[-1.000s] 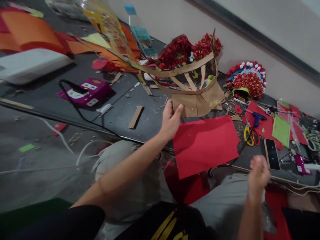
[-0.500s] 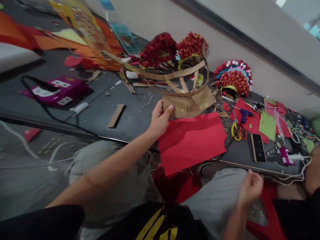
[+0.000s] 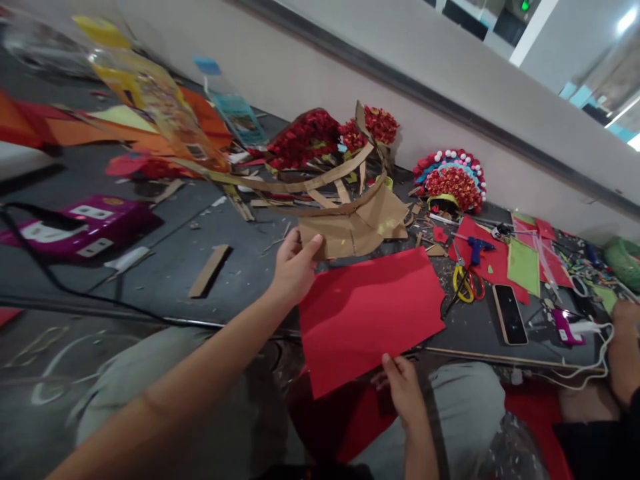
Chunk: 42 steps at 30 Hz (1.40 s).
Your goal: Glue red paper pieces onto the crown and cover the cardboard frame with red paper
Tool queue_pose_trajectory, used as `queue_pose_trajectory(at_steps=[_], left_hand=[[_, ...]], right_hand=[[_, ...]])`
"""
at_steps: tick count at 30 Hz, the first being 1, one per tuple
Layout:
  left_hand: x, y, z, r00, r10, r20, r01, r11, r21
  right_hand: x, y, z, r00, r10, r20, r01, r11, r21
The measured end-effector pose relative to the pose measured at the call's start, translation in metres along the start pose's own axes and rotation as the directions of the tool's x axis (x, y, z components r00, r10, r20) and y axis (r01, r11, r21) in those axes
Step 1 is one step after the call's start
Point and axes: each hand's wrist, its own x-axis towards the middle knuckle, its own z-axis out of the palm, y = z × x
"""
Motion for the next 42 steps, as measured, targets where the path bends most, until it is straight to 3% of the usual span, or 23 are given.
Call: queue_pose_trajectory(at_steps=[5, 9, 11, 15, 20, 22, 23, 25, 28, 33, 36, 42], left_hand=[[0.001, 0.004, 0.002, 0.999, 0.009, -0.034, -0.011, 0.998, -0.06], [0.001, 0.011, 0.005, 0.998, 0.008, -0.067, -0.017, 0.992, -0.129], [0.0, 0.013, 0.007, 0.996, -0.009, -0.087, -0.005, 0.987, -0.162], [0.002, 0.016, 0.008, 0.99, -0.034, -0.135, 0.007, 0.981, -0.192], [0.005, 0.018, 0.005, 0.987, -0.011, -0.162, -0.016, 0.986, -0.166], [0.004, 0.018, 0.005, 0.992, -0.022, -0.121, 0.002, 0.987, -0.161], [0.003, 0.018, 0.005, 0.995, -0.035, -0.094, 0.019, 0.986, -0.165], [0.0, 0.018, 0.007, 0.997, -0.073, -0.039, 0.065, 0.982, -0.178], [-0.004, 0.018, 0.01, 0.991, -0.128, 0.031, 0.132, 0.973, -0.189], [-0.009, 0.015, 0.012, 0.982, -0.159, 0.106, 0.173, 0.974, -0.146], [-0.011, 0.013, 0.01, 0.982, -0.147, 0.122, 0.159, 0.982, -0.1], [-0.009, 0.006, 0.01, 0.991, -0.063, 0.121, 0.081, 0.986, -0.148]], right_hand=[[0.004, -0.009, 0.022, 0.984, -0.07, -0.165, 0.102, 0.975, 0.199], [0.021, -0.03, 0.01, 0.958, -0.179, -0.224, 0.186, 0.982, 0.009], [0.029, -0.039, -0.002, 0.919, -0.282, -0.273, 0.256, 0.958, -0.13], [0.032, -0.06, -0.03, 0.802, -0.445, -0.398, 0.383, 0.895, -0.229], [0.014, -0.099, -0.051, 0.53, -0.528, -0.663, 0.601, 0.786, -0.145], [0.008, -0.11, -0.049, 0.457, -0.548, -0.701, 0.648, 0.744, -0.16], [0.007, -0.113, -0.046, 0.444, -0.555, -0.704, 0.656, 0.736, -0.166], [0.007, -0.115, -0.036, 0.477, -0.548, -0.687, 0.662, 0.739, -0.129], [0.015, -0.107, -0.016, 0.567, -0.502, -0.653, 0.658, 0.753, -0.007], [0.033, -0.089, 0.006, 0.671, -0.448, -0.591, 0.602, 0.794, 0.081], [0.039, -0.081, 0.011, 0.683, -0.436, -0.585, 0.598, 0.795, 0.106], [0.042, -0.078, 0.014, 0.652, -0.47, -0.596, 0.632, 0.77, 0.084]])
